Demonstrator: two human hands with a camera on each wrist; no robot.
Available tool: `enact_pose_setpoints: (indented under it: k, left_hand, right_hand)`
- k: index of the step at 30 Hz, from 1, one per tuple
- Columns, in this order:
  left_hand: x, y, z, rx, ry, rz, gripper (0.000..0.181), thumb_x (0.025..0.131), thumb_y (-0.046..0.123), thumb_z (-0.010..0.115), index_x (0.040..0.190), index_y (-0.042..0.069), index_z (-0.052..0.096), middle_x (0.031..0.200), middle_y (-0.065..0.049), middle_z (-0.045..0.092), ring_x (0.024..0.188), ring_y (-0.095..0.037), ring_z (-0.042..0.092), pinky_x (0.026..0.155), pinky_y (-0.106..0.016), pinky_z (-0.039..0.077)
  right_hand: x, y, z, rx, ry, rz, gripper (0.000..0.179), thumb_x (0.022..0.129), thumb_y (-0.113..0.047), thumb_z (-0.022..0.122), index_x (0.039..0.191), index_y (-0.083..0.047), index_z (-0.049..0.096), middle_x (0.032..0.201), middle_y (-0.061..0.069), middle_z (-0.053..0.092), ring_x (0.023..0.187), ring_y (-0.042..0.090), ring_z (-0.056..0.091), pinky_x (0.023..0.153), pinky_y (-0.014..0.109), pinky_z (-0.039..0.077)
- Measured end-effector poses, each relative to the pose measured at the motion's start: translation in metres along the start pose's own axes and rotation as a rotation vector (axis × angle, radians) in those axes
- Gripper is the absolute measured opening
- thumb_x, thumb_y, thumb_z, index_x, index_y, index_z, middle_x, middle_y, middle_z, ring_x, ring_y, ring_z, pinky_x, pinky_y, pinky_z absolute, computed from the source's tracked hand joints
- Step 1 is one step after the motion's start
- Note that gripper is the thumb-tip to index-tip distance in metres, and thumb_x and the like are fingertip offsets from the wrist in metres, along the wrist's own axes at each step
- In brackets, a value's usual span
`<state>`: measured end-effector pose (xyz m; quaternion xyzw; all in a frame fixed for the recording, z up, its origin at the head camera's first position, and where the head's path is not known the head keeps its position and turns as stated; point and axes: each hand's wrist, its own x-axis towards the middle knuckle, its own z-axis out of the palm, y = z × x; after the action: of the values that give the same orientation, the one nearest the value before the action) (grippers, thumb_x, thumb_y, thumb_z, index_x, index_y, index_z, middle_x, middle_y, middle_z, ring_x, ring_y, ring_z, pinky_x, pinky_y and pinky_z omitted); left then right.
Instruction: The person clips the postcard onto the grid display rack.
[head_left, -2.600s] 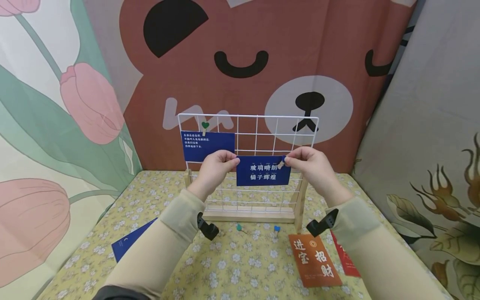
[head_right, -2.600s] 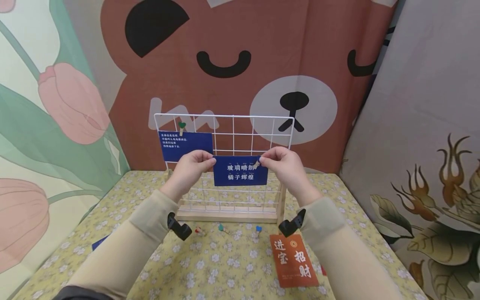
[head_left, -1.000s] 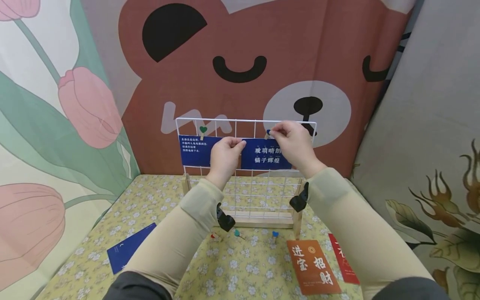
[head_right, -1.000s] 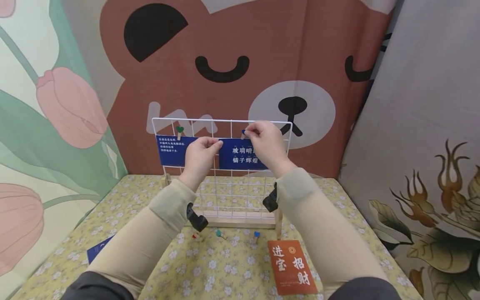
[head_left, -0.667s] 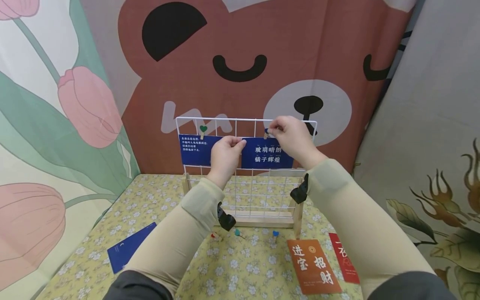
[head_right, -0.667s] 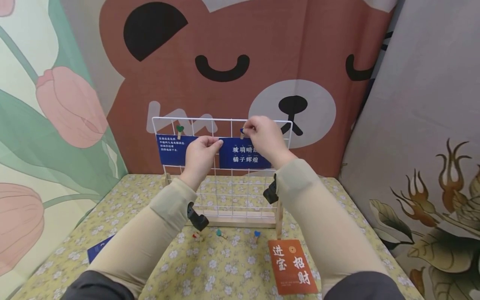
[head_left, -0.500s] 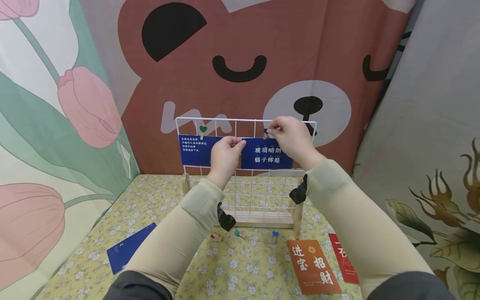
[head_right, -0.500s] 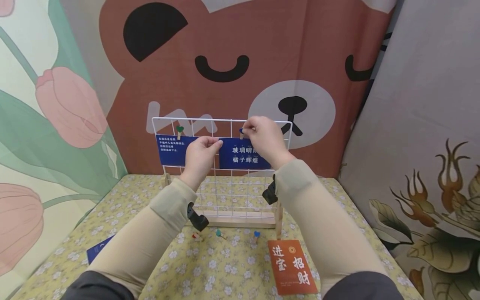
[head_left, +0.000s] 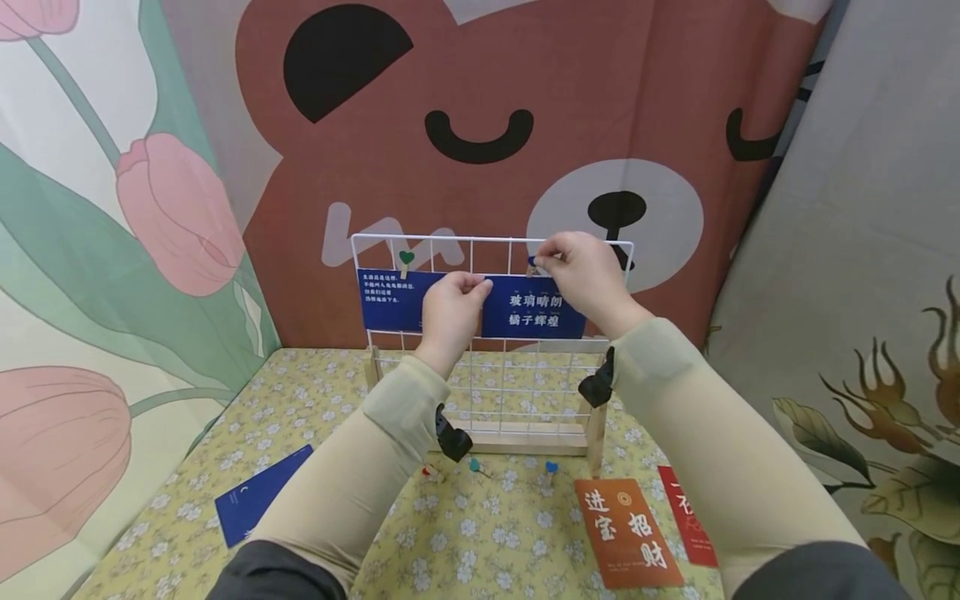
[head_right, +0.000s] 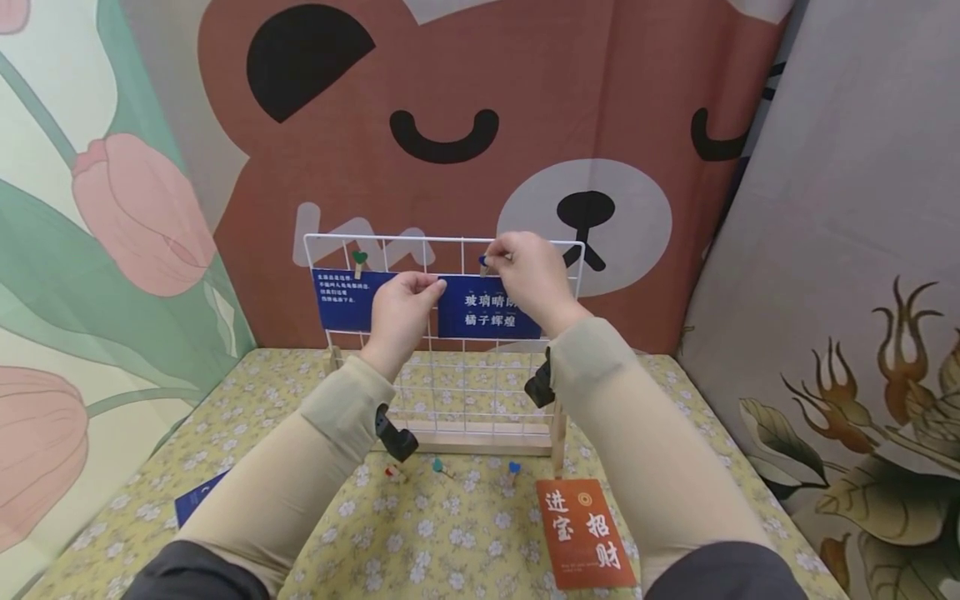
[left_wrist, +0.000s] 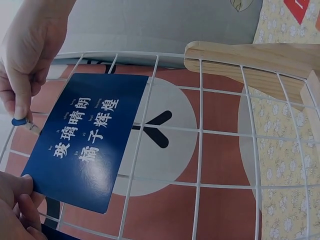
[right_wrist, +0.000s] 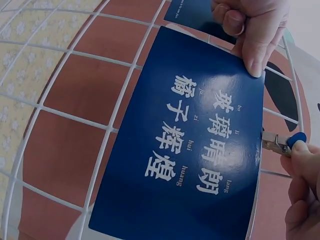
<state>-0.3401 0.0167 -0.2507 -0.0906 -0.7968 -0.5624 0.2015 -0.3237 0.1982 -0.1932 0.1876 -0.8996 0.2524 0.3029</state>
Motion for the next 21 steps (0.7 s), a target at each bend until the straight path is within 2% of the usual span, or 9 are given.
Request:
enact_pose_setpoints:
  k: [7, 14, 21]
  left_hand:
    - [-0.0007, 0.001, 0.0019, -0.009, 0.008, -0.009, 0.021, 0.095, 0.029, 0.063, 0.104, 0.011, 0.07, 0.09, 0.0, 0.067, 0.077, -0.015, 0.062, 0.066, -0.028, 0.052]
    - [-0.0013, 0.0036, 0.0031, 0.008, 0.028, 0.016, 0.02, 0.094, 0.027, 0.064, 0.102, 0.01, 0.071, 0.093, -0.001, 0.068, 0.079, -0.014, 0.063, 0.068, -0.029, 0.052]
    - [-0.0019, 0.0031, 0.0034, 0.001, 0.031, 0.012, 0.019, 0.095, 0.027, 0.063, 0.102, 0.01, 0.07, 0.094, 0.0, 0.068, 0.081, -0.013, 0.064, 0.069, -0.029, 0.054]
  right_hand:
    - [0.0012, 0.0002, 0.0005, 0.016, -0.008, 0.029, 0.015, 0.097, -0.017, 0.06, 0.102, -0.009, 0.071, 0.101, 0.006, 0.068, 0.087, 0.02, 0.062, 0.078, 0.04, 0.049]
    - [0.0036, 0.001, 0.0009, 0.014, -0.028, 0.039, 0.013, 0.097, -0.016, 0.06, 0.1, -0.011, 0.072, 0.099, 0.004, 0.069, 0.086, 0.02, 0.061, 0.077, 0.04, 0.049]
    - [0.005, -0.0032, 0.0037, 0.032, -0.031, 0.092, 0.015, 0.097, -0.019, 0.06, 0.102, -0.01, 0.071, 0.099, 0.005, 0.069, 0.086, 0.02, 0.063, 0.076, 0.039, 0.05]
